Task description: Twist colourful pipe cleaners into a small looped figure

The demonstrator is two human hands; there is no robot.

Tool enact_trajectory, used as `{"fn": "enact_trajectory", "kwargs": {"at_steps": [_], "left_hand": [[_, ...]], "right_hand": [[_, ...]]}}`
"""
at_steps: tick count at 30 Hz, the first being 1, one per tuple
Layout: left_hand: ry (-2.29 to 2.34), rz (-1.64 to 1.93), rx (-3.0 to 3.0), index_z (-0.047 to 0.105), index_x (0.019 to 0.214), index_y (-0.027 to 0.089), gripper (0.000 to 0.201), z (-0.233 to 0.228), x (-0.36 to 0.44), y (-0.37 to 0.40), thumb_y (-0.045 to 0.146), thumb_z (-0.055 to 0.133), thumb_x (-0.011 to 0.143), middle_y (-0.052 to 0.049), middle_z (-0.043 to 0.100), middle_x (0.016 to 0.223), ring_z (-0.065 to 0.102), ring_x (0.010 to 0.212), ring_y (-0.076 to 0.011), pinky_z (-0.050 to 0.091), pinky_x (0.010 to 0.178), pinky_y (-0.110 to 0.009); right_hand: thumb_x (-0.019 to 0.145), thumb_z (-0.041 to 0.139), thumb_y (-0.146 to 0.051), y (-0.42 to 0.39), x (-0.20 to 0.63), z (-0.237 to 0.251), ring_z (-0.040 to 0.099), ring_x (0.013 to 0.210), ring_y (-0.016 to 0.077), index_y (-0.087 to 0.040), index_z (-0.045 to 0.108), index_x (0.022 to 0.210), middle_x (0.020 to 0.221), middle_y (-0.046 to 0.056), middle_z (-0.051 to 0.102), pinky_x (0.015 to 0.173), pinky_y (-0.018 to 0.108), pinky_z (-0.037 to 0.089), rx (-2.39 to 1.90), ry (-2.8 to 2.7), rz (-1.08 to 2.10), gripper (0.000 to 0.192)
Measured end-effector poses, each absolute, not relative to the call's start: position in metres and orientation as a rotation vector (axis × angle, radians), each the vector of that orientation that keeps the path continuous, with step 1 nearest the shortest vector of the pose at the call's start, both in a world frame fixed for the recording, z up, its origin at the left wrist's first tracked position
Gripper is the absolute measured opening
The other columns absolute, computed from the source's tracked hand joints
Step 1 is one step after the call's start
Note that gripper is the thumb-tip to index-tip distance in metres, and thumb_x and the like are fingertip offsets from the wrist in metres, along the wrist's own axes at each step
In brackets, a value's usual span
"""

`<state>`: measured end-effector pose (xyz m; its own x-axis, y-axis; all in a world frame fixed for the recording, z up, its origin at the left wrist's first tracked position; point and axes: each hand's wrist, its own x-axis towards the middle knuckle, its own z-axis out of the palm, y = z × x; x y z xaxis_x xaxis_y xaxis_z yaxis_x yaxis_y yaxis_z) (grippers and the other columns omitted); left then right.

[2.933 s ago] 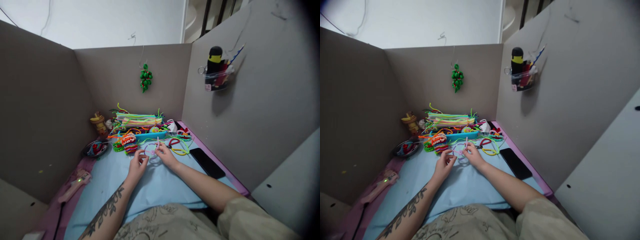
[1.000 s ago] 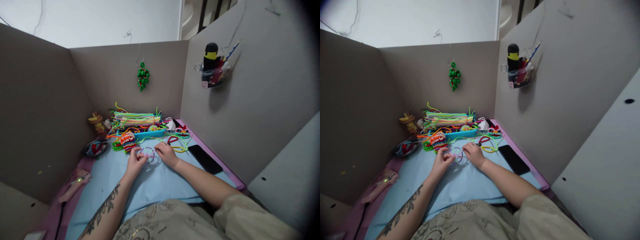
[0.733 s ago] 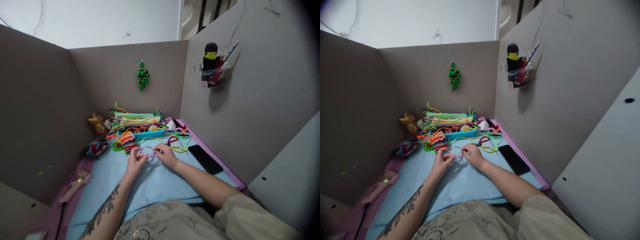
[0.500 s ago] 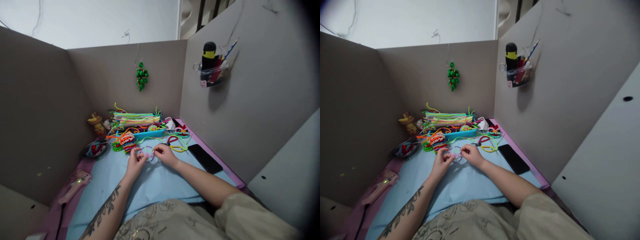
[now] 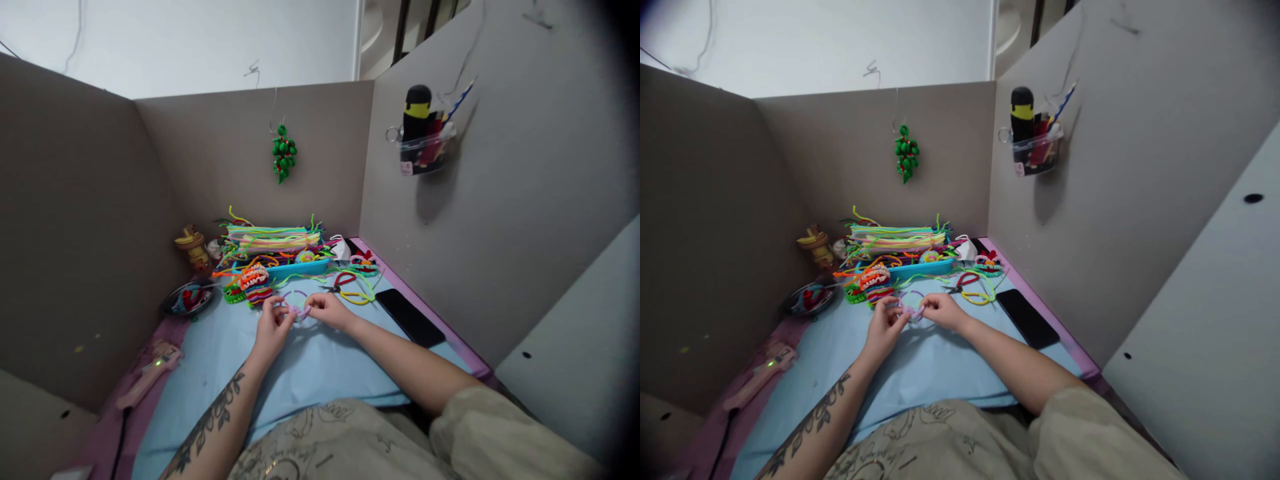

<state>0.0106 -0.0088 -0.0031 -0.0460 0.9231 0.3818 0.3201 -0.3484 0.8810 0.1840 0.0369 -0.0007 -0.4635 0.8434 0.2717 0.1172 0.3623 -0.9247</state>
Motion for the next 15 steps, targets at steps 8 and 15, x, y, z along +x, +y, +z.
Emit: {"fn": "enact_trajectory", "kwargs": {"at_steps": [8,15], "left_hand": [[1.246,1.464,1.577,0.038,0.098,0.019,0.039,0.0004,0.0122,-0.0101,0.032,0.063,0.07,0.001,0.061,0.07,0.043,0.045,-0.0066,0.029,0.045,-0.019],[1.225,1.484,1.529,0.039,0.098,0.02,0.04,-0.0018,0.0109,-0.008,0.032,0.064,0.069,0.002,0.06,0.07,0.046,0.048,-0.0073,0.031,0.047,-0.019]], "right_hand": [[0.075,0.055,-0.031,0.0326,0.1844,-0.0005,0.032,0.029,0.0047,-0.017,0.054,0.082,0.038,-0.01,0.041,0.031,0.015,0.024,-0.812,-1.759,1.523,0.016],[0.069,0.058,-0.017,0.0271,0.1801,-0.0003,0.036,0.029,0.0035,-0.017,0.054,0.085,0.039,-0.012,0.04,0.03,0.013,0.026,-0.829,-1.928,1.506,0.016]]}}
